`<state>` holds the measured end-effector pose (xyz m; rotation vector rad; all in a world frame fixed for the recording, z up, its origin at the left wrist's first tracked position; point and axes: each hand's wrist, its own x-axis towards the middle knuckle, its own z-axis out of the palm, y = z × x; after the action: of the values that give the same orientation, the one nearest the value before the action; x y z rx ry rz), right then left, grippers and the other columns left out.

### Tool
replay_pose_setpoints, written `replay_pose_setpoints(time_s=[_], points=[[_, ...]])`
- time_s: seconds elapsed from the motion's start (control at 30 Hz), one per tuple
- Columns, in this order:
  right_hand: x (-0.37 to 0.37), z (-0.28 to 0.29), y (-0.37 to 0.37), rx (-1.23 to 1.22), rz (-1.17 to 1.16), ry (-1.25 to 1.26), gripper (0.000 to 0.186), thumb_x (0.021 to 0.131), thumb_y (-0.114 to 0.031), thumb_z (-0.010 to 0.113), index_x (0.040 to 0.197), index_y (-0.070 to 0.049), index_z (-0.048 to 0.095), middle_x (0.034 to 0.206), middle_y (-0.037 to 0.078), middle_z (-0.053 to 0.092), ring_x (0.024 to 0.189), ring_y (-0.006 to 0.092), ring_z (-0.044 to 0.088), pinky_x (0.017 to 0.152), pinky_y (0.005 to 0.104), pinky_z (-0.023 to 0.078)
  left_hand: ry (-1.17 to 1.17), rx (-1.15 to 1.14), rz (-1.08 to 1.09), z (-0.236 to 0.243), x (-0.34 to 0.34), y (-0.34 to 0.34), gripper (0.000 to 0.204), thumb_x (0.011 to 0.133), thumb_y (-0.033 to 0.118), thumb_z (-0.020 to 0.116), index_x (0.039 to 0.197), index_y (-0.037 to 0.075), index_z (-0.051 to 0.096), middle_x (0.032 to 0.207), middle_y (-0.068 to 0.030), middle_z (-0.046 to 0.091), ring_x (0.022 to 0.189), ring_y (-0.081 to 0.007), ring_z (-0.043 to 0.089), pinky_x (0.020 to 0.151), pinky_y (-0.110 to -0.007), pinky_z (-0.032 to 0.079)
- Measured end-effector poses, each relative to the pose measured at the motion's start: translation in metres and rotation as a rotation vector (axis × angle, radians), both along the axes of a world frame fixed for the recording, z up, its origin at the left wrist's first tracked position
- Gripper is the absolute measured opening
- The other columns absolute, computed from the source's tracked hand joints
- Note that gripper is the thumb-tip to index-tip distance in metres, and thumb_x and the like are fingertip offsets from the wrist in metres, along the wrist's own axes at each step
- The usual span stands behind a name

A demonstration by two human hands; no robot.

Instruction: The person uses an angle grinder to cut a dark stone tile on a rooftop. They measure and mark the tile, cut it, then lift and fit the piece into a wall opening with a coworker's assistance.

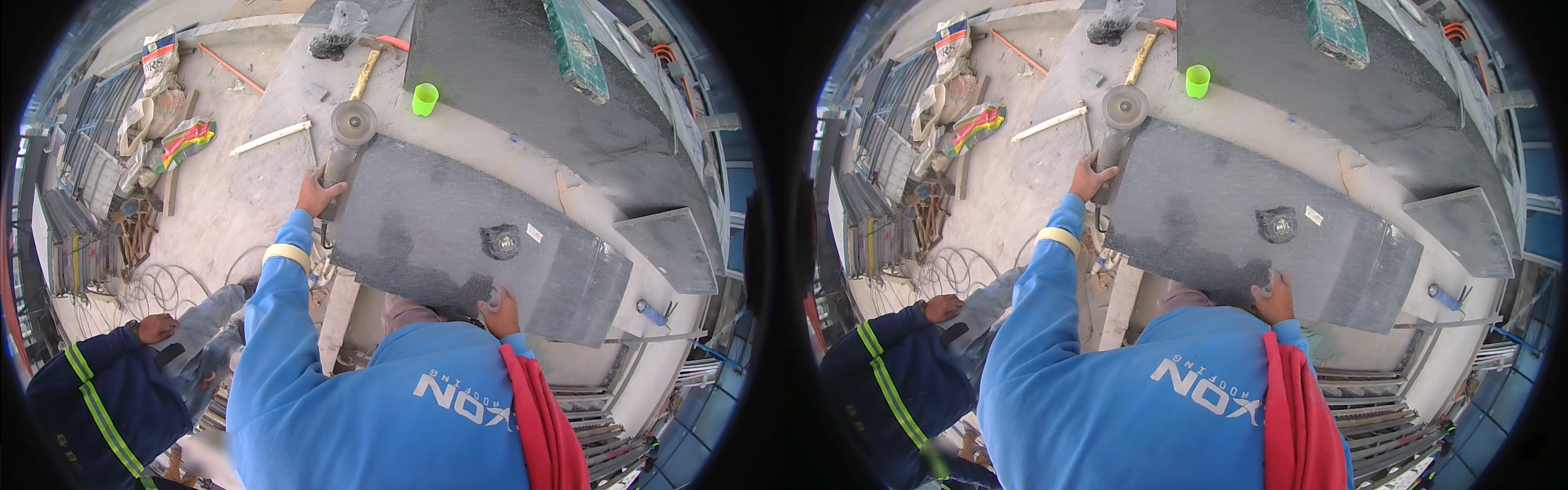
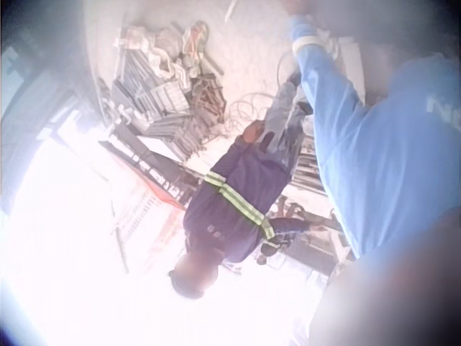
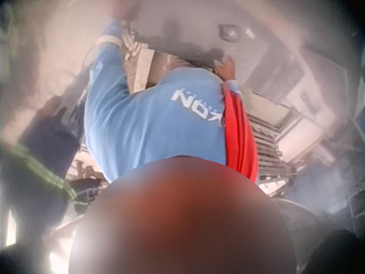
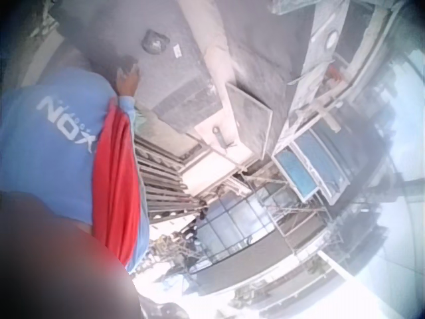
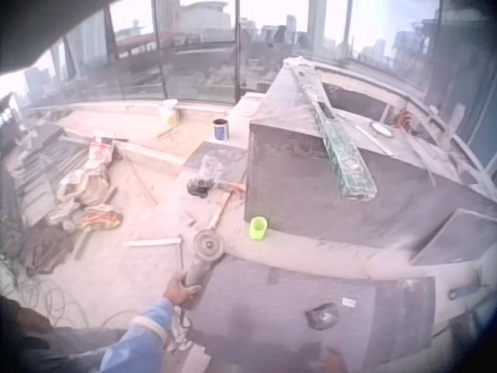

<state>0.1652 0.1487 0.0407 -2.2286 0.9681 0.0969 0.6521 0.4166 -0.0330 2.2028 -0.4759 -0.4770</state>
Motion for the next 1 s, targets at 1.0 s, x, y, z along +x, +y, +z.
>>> replay_pose_setpoints(time_s=[1.0], points=[[-0.046,-0.017,0.003,0.121,-0.258,0.009,0.059,0.083,-0.021,0.08,0.131,0.004,0.059,0.112,0.018,0.067,0.085,0.0281,0.067,0.077,0.0385,0.056,-0.765,0.194,0.533,0.094,0.091,0.062,0.034,0.102,0.016,0.059,0.12,-0.011,0.053,0.111,-0.0289,0.062,0.101,-0.0433,0.063,0.091,-0.051,0.053]])
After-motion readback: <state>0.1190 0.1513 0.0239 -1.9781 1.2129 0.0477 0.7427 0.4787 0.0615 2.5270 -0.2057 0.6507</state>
